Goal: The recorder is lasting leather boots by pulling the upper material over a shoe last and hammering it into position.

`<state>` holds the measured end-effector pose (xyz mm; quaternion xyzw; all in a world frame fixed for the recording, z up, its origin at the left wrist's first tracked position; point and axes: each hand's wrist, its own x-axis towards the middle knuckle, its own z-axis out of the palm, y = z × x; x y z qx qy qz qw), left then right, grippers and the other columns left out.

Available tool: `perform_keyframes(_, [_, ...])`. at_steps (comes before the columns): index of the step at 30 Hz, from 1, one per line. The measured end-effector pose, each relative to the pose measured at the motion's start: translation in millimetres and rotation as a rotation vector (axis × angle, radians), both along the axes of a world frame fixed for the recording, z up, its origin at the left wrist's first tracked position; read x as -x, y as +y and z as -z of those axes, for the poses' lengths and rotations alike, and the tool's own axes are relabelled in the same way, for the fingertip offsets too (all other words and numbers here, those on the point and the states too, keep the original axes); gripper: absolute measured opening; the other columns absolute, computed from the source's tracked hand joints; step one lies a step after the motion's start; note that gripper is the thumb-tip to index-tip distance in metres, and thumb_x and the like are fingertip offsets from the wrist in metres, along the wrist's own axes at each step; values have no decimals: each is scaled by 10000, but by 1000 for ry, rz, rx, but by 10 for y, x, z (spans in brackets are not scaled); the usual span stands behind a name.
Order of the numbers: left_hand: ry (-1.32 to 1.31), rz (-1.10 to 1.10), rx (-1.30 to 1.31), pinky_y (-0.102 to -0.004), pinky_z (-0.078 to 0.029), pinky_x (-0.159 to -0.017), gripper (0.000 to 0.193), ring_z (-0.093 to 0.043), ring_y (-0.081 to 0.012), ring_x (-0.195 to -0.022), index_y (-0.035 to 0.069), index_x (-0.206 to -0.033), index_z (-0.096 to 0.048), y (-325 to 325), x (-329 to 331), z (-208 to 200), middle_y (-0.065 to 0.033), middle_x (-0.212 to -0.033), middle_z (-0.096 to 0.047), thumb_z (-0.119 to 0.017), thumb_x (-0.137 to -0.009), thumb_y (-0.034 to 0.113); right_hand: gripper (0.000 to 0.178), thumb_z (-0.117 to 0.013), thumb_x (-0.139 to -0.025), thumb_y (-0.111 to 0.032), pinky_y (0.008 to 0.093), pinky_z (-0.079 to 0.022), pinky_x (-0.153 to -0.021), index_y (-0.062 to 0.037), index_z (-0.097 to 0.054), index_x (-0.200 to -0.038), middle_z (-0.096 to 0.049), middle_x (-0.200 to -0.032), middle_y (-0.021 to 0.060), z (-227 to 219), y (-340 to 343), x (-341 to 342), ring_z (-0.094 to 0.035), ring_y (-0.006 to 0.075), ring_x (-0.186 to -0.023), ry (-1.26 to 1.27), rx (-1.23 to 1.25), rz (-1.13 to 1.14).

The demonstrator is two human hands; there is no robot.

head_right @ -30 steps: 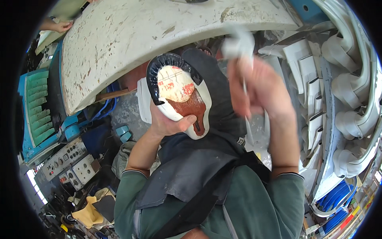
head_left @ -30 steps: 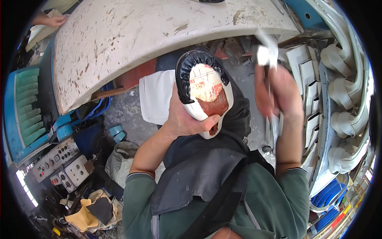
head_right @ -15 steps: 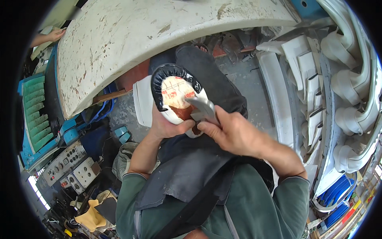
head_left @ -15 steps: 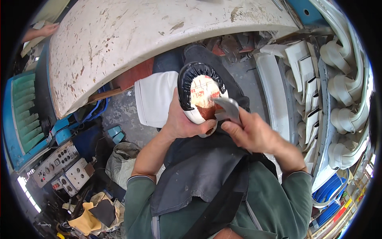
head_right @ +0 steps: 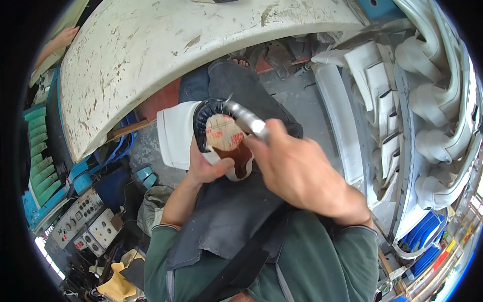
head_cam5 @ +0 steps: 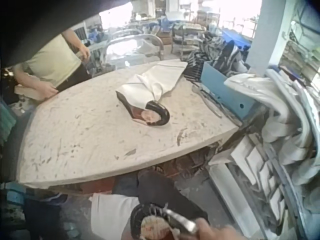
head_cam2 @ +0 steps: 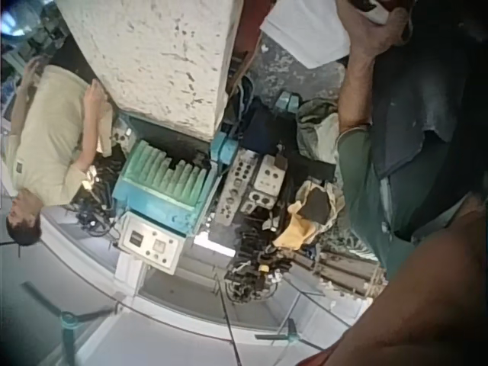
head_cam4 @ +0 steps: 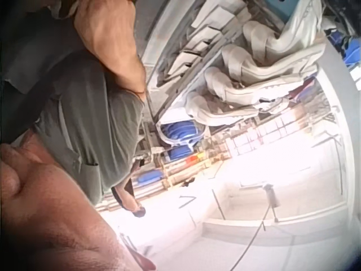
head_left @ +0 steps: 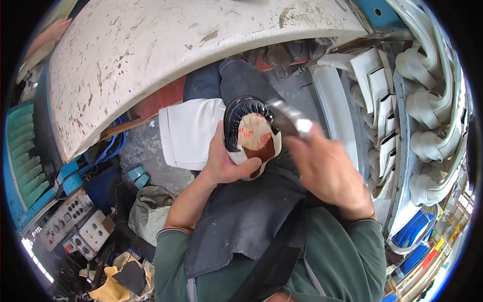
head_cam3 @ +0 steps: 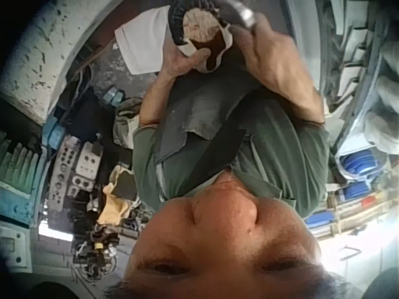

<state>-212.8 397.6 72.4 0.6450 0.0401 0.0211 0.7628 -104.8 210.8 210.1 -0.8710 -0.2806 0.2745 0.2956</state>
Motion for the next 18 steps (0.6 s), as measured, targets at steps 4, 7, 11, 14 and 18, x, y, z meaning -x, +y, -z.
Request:
perform_keyframes(4, [14,-70,140,-347,-459,-980,769,-603,-213,-1107,-50,-1323,-444,23,-27,-1,-148,-1203,-615,-813,-696,202,266,-545,-990,-147,379,-503,-532,34,-521,-1184,-614,-748,186,190,-58,60,-634,301,-634,-210,-213,-20])
perform_keyframes(7, [27,4,87,-357,-445,-1000,838,-579,-215,-1144,-46,-1364,-391,77,-44,33,-145,-1252,-585,-828,-764,343,267,-502,-1042,-250,291,-446,-521,7,-521,-1113,-559,-646,104,410,11,43,-563,162,-559,263,-155,123])
perform_keyframes(11, [-121,35,195,-352,-426,-1020,929,-548,-219,-1200,-86,-1379,-356,68,-51,46,-155,-1310,-553,-599,-883,661,480,-572,-989,-483,245,-451,-545,-32,-534,-1148,-585,-770,14,947,-128,-24,-577,115,-613,639,-649,424])
perform_keyframes(14, [-79,24,117,-338,-422,-1013,895,-545,-212,-1186,-92,-1377,-375,51,-20,-51,-149,-1289,-559,-419,-952,694,599,-727,-853,-548,223,-458,-575,-39,-563,-1124,-574,-846,-12,1185,-102,-63,-565,88,-656,879,-658,408])
perform_keyframes(18, [46,54,352,-317,-420,-995,687,-543,-184,-1146,-88,-1352,-417,90,56,-254,-140,-1248,-569,-484,-1001,498,530,-761,-867,-451,221,-463,-542,-17,-570,-1104,-587,-858,-1,1012,73,-125,-570,79,-670,985,-620,317])
